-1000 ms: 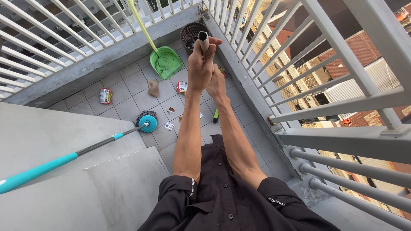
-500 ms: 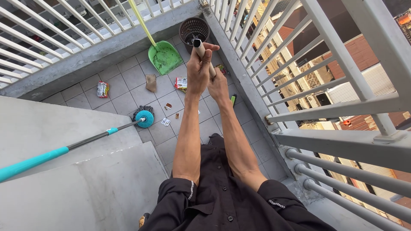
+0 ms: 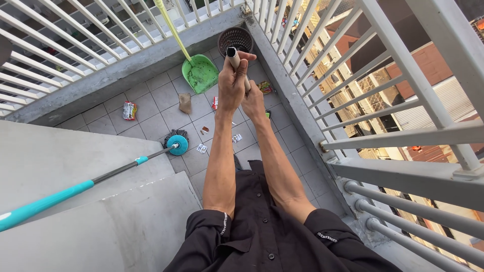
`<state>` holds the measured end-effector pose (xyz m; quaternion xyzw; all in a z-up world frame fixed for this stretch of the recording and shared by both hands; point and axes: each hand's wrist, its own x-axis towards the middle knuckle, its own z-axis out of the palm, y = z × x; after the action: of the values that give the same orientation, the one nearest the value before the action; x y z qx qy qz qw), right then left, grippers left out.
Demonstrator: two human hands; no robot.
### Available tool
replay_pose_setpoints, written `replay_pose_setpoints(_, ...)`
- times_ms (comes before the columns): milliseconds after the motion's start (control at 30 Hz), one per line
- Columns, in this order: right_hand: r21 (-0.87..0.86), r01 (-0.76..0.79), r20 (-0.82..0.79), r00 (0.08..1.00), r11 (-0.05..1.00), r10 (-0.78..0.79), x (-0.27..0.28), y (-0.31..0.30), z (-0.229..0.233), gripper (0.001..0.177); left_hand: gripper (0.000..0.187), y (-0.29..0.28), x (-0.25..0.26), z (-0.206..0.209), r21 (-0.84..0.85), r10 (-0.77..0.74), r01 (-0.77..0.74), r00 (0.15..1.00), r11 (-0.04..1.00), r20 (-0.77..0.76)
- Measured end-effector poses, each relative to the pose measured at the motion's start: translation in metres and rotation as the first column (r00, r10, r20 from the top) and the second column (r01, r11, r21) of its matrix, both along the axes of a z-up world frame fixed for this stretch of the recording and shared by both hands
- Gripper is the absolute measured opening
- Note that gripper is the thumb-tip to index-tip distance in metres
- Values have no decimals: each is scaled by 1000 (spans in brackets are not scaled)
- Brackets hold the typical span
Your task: Attempting to attach a long handle to a mop or cleaning tool head.
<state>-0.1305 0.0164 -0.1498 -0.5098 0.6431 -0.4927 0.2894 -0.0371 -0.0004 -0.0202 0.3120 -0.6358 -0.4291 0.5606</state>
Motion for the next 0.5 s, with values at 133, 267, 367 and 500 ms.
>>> replay_pose_setpoints(133,2,-6,-13,1000,1000,6,15,-17,-7,21,31,-9,15,8,-22,4,-5,1000,1000,-24)
replay_pose_setpoints(267,19,-38,-1,999,999,38,30,-25,4,24,32,-18,27,8,28,48,-49,998,998,32)
replay_pose_setpoints(367,9,-59,-25,998,998,59,42,-34,1,28,31,-26,39,6,-22,65,-64,998,998,25)
replay_pose_setpoints(500,-60,-69,-53,996,996,66,55,-43,-10,26,30,-32,53,8,-23,77,-76,997,997,24)
